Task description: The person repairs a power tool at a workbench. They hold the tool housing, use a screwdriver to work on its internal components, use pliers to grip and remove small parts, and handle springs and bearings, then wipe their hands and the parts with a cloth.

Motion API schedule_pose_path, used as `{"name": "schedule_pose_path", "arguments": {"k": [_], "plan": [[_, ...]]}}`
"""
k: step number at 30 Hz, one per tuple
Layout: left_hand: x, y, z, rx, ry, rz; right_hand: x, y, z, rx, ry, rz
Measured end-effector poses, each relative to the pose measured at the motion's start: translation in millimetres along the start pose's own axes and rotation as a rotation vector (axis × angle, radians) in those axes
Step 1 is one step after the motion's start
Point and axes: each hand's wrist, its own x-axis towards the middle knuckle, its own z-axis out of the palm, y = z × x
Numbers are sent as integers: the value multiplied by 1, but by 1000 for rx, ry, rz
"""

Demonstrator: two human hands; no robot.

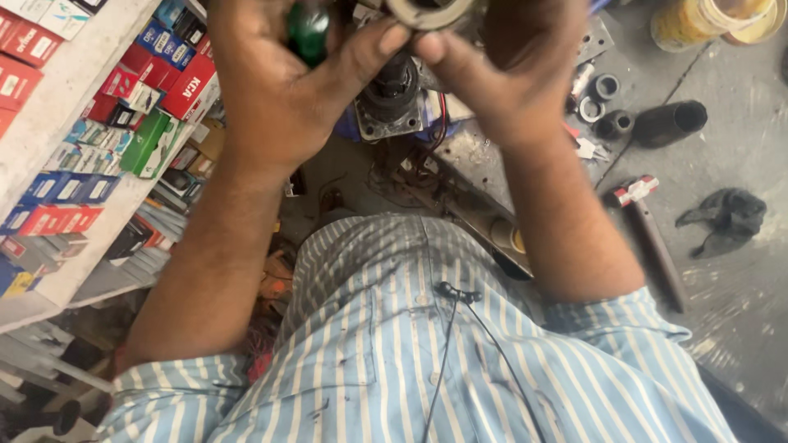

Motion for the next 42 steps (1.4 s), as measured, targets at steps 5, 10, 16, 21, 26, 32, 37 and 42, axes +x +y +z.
{"name": "schedule_pose_path", "arguments": {"k": [5,10,16,21,26,32,37,42], "plan": [[1,8,-13,99,-178,-213,-17,3,-48,92,222,186],[-16,-12,-43,148,-97,-424,-89,25,-112,-230,582,483],[-45,-33,-69,133,-51,-562,-142,57,-168,-882,655,435],[-45,-32,-70,-55,-64,-375,-116,66,-165,-1130,684,419],[-46,-7,-43,-341,-274,-305,-109,63,-153,-1273,577,503],[-47,-31,29,-544,-793,-659,-168,13,-164,-1368,772,402],[-60,-72,116,-1123,-790,-1060,-219,-48,-243,-1770,858,382],[-67,-88,191,-1213,-644,-1512,-263,-73,-296,-1993,410,531]]}}
